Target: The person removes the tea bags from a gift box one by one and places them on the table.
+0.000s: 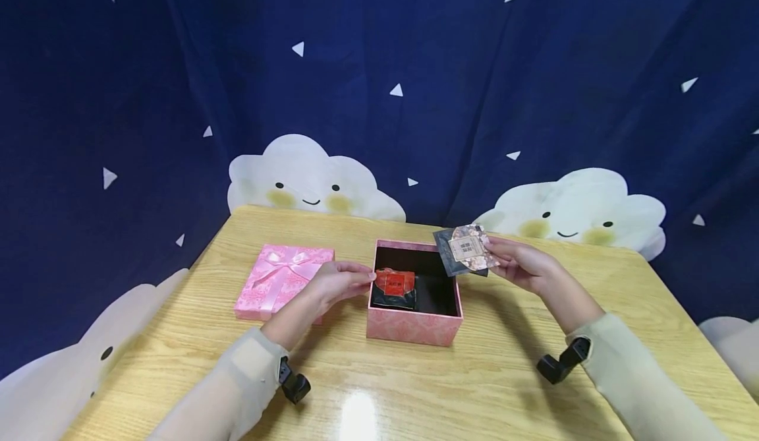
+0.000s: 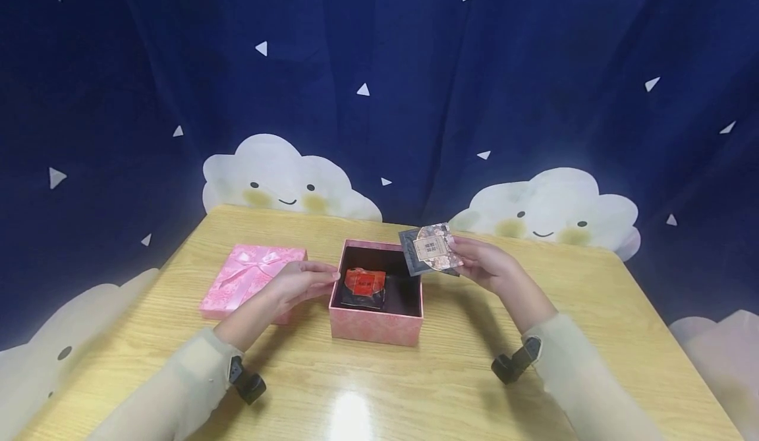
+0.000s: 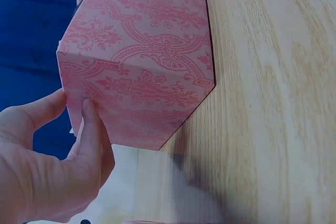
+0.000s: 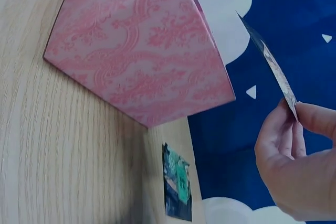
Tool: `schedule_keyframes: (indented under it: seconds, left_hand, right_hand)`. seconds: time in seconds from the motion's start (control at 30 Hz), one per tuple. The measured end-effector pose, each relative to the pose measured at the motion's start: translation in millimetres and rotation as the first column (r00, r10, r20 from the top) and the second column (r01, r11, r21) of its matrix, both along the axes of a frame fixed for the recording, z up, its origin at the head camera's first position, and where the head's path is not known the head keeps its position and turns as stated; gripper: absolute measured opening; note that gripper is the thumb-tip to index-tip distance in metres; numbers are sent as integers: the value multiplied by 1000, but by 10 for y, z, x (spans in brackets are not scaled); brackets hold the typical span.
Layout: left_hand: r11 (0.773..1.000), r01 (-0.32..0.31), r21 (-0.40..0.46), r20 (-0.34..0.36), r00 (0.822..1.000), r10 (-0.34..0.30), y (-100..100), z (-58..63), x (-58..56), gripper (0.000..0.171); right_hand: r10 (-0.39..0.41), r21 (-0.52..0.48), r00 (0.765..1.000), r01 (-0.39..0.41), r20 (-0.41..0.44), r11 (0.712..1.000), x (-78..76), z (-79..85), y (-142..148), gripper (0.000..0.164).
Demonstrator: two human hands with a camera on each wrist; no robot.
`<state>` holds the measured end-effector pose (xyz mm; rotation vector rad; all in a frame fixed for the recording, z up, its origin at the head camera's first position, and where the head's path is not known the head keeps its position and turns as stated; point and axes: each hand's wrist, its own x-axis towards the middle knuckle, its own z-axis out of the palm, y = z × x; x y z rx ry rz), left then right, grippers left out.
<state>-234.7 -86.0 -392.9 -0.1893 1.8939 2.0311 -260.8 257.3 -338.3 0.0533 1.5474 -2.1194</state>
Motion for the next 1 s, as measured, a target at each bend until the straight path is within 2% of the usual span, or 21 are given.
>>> schedule_keyframes:
  seconds: [0.27, 0.53, 1.0]
  left_hand:
    - [1000, 0, 11, 2, 1000, 0, -5, 6, 10, 30]
    - [1000, -4, 2, -2, 1000, 4, 1, -11, 9, 30]
    - [1000, -5, -9, 8, 1000, 5, -6, -44, -8, 28]
  right_hand:
    - [-61, -72, 994, 67, 86, 995, -16, -52, 181, 27]
    - [-134, -85, 974, 151, 184, 985, -49, -121, 338, 31]
    - [-187, -119, 946, 224, 264, 967, -161, -288, 591, 27]
